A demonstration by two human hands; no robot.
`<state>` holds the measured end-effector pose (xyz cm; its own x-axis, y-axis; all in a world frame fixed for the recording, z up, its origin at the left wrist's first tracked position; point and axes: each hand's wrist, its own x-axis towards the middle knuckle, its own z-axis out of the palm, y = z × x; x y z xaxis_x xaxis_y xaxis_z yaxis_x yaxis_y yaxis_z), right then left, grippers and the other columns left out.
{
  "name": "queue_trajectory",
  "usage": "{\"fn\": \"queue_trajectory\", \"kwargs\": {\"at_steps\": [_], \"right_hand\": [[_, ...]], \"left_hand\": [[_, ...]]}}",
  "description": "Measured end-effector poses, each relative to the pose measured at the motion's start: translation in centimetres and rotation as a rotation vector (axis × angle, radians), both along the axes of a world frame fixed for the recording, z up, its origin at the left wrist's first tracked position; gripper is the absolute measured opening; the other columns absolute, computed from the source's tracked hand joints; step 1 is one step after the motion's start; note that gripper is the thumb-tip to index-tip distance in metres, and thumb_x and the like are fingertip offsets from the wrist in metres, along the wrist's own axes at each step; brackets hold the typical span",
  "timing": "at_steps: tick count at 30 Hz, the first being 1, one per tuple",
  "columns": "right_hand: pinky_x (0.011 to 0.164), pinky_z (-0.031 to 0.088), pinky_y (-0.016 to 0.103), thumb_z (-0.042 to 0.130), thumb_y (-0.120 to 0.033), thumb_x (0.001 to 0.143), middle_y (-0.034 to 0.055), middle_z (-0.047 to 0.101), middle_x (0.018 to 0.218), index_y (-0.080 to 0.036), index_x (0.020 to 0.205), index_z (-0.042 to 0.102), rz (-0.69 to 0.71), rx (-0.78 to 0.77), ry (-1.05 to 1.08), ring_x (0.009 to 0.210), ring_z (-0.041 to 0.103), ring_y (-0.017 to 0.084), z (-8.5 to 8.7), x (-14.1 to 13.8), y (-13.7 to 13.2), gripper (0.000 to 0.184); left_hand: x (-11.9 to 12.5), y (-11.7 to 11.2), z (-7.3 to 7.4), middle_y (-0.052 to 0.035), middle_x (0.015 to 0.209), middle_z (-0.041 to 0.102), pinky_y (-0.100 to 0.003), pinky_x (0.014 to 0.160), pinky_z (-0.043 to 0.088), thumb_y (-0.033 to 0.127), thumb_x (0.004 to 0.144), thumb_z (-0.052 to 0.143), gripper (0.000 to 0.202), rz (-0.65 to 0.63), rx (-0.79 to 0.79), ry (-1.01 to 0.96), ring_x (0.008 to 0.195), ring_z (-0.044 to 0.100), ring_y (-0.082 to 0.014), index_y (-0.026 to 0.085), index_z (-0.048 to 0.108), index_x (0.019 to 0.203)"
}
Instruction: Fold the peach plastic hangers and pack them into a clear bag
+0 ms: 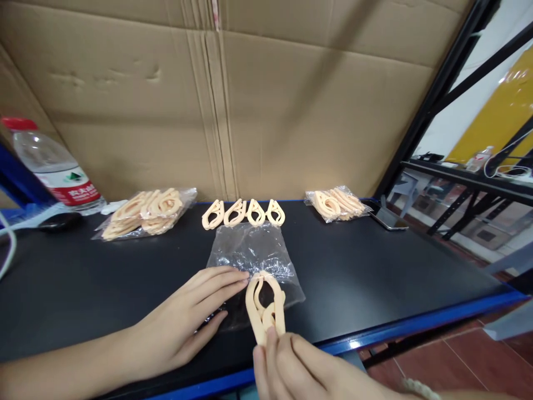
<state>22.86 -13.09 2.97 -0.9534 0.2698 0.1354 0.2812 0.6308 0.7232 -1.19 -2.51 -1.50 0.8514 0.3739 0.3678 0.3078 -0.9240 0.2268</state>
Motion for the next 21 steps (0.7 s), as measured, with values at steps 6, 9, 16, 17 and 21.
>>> {"fn": "queue_trajectory", "kwargs": {"at_steps": [6,9,16,17,21], "right_hand": [[0.058,0.056,0.038,0.044,0.000,0.077,0.0228,0.073,0.086,0.004,0.101,0.068,-0.141,0.088,0.223,0.067,0.068,0.028,-2.8,-3.5,2.5,0.034],[0.048,0.052,0.039,0.049,-0.001,0.071,0.0310,0.069,0.085,0.010,0.099,0.067,-0.244,0.109,0.251,0.061,0.066,0.031,-4.2,-4.4,3.9,0.035],[0.037,0.049,0.034,0.061,-0.001,0.064,0.0372,0.067,0.083,0.014,0.092,0.067,-0.527,0.099,0.195,0.058,0.068,0.034,-6.0,-5.0,6.6,0.032],[0.038,0.050,0.033,0.062,-0.001,0.065,0.0375,0.067,0.084,0.014,0.093,0.067,-0.546,0.088,0.200,0.059,0.068,0.034,-6.3,-5.0,6.8,0.032],[0.040,0.052,0.032,0.060,0.002,0.062,0.0385,0.065,0.094,0.012,0.101,0.066,-0.633,0.071,0.237,0.067,0.070,0.036,-7.0,-4.9,6.4,0.041]], "left_hand": [[0.0,-0.1,0.1,-0.0112,0.140,0.048,-0.045,0.108,0.041,0.004,0.086,0.044,0.057,-0.010,0.007,-0.020,0.131,0.040,-0.0240,0.017,0.036,0.141],[-0.1,-0.1,0.0,-0.0113,0.141,0.046,-0.045,0.109,0.040,0.004,0.086,0.045,0.058,-0.018,0.011,-0.020,0.132,0.039,-0.0243,0.017,0.034,0.142],[-0.1,-0.1,-0.2,-0.0104,0.143,0.045,-0.043,0.110,0.038,0.004,0.086,0.045,0.059,-0.018,0.010,-0.004,0.133,0.036,-0.0232,0.016,0.032,0.142],[-0.1,-0.1,-0.2,-0.0103,0.144,0.044,-0.043,0.111,0.038,0.004,0.087,0.045,0.059,-0.018,0.010,-0.002,0.133,0.036,-0.0230,0.016,0.032,0.142],[-0.2,-0.1,-0.2,-0.0098,0.145,0.043,-0.043,0.111,0.037,0.005,0.087,0.044,0.058,-0.015,0.012,0.010,0.134,0.034,-0.0228,0.016,0.031,0.143]]}}
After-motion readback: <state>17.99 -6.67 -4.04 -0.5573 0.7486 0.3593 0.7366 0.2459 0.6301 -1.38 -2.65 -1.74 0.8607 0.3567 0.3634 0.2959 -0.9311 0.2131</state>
